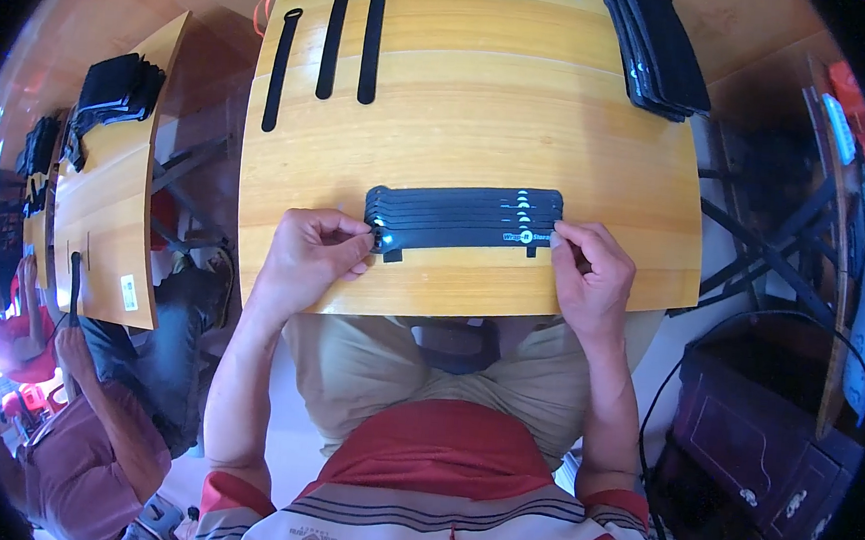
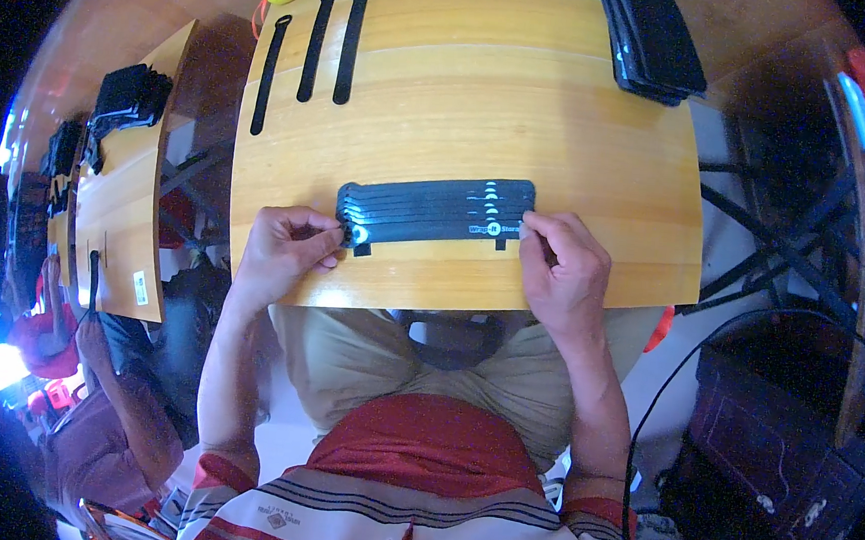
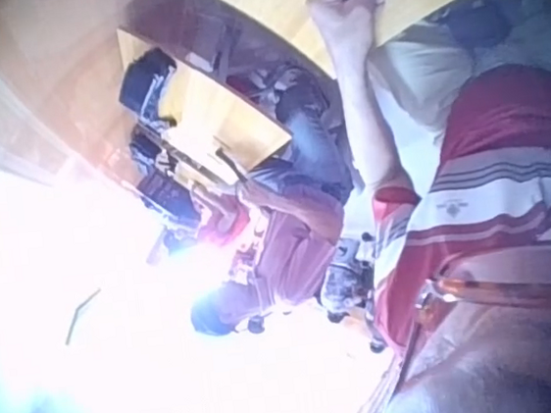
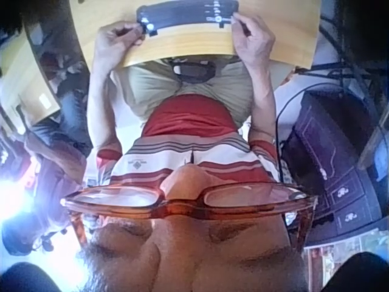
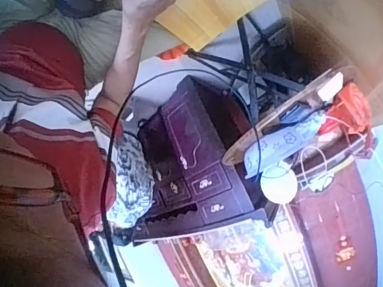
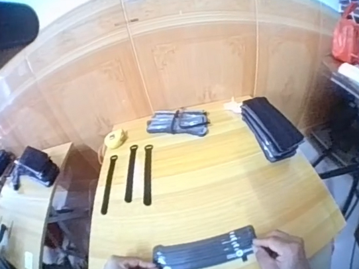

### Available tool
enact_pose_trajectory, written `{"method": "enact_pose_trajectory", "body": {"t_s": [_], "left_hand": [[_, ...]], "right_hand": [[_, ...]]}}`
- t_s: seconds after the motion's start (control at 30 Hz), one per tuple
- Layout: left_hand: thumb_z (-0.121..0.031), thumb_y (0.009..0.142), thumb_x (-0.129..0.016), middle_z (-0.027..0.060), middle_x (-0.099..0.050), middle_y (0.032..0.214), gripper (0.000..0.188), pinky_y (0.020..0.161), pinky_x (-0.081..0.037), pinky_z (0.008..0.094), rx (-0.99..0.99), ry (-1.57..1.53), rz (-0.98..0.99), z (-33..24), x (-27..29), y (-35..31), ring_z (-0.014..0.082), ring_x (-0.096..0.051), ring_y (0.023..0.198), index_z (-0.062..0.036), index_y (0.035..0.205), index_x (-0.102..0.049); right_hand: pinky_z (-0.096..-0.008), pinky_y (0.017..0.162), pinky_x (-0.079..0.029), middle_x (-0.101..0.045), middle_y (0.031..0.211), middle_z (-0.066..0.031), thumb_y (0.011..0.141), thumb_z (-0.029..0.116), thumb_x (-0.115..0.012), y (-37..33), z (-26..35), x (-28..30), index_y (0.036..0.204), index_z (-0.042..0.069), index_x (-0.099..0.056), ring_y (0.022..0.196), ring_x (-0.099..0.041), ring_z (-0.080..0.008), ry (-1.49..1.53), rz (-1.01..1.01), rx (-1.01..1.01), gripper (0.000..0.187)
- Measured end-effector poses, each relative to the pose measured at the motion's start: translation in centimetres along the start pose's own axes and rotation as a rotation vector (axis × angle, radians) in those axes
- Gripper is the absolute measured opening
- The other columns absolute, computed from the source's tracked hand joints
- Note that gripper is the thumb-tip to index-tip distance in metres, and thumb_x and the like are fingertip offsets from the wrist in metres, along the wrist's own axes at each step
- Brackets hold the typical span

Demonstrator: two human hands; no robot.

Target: The recorder is arranging and stacking small black textile straps into a holder or template on a wooden desk.

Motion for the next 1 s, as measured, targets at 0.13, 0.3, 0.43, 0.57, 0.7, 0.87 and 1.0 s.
{"method": "enact_pose_trajectory", "body": {"t_s": [0.13,0.3,0.43,0.57,0.7,0.87,1.0], "left_hand": [[-0.005,0.097,-0.074,0.0072,-0.074,0.082,0.011,0.065,-0.057,0.0240,-0.009,-0.007,0.010,-0.13,0.03,-0.08,0.0093,-0.067,0.069,0.0050,0.100,-0.075],[-0.006,0.097,-0.074,0.0074,-0.074,0.082,0.011,0.064,-0.057,0.0238,0.026,0.002,-0.007,-0.12,0.01,-0.03,0.0092,-0.068,0.069,0.0047,0.100,-0.075],[-0.007,0.097,-0.074,0.0071,-0.074,0.082,0.012,0.064,-0.057,0.0236,0.025,-0.007,0.002,-0.06,0.08,0.02,0.0087,-0.068,0.069,0.0045,0.100,-0.075],[-0.007,0.097,-0.074,0.0067,-0.074,0.083,0.011,0.064,-0.057,0.0235,0.015,-0.006,0.000,-0.02,0.06,0.01,0.0087,-0.068,0.069,0.0045,0.100,-0.075],[-0.007,0.097,-0.074,0.0066,-0.074,0.084,0.012,0.065,-0.057,0.0232,0.006,-0.008,0.003,0.35,0.11,0.15,0.0087,-0.068,0.069,0.0045,0.100,-0.075],[-0.007,0.097,-0.075,0.0068,-0.074,0.083,0.012,0.065,-0.057,0.0231,-0.001,0.000,0.006,0.30,0.11,0.12,0.0089,-0.068,0.069,0.0048,0.100,-0.075],[-0.005,0.096,-0.075,0.0071,-0.074,0.082,0.011,0.065,-0.057,0.0232,0.004,0.002,-0.004,0.07,-0.04,0.09,0.0090,-0.068,0.069,0.0057,0.099,-0.075]], "right_hand": [[-0.0373,0.068,-0.056,-0.072,0.089,-0.0170,0.088,-0.003,-0.072,0.02,-0.01,-0.12,0.099,-0.002,-0.073,0.077,-0.072,-0.0302,0.007,-0.005,0.011,0.011],[-0.0337,0.064,-0.054,-0.071,0.087,-0.0155,0.088,-0.003,-0.072,-0.07,0.24,-0.19,0.099,-0.001,-0.073,0.072,-0.071,-0.0256,0.009,-0.007,-0.029,0.011],[-0.0315,0.062,-0.053,-0.071,0.086,-0.0143,0.088,-0.003,-0.072,-0.01,0.00,-0.20,0.099,-0.001,-0.073,0.070,-0.069,-0.0227,0.005,-0.014,-0.011,0.011],[-0.0315,0.062,-0.053,-0.071,0.086,-0.0139,0.089,-0.003,-0.072,0.01,-0.04,-0.22,0.099,-0.001,-0.073,0.070,-0.069,-0.0222,0.006,-0.023,0.024,0.011],[-0.0319,0.062,-0.053,-0.071,0.086,-0.0141,0.089,-0.003,-0.072,0.01,0.09,-0.15,0.100,-0.001,-0.073,0.070,-0.070,-0.0225,-0.007,-0.010,0.011,0.011],[-0.0323,0.062,-0.053,-0.071,0.086,-0.0141,0.089,-0.003,-0.073,0.05,0.00,-0.21,0.099,-0.001,-0.072,0.070,-0.070,-0.0228,-0.012,-0.010,0.023,0.011],[-0.0330,0.062,-0.053,-0.070,0.086,-0.0142,0.089,-0.003,-0.072,0.04,-0.11,-0.13,0.099,-0.001,-0.072,0.070,-0.070,-0.0239,-0.029,-0.007,0.034,0.011]]}}
Point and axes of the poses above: each hand's wrist, its own y-axis towards the middle knuckle, its own x-axis out of the back of the hand, z = x × y, the point moved 1 cm from there along y, towards the middle knuckle
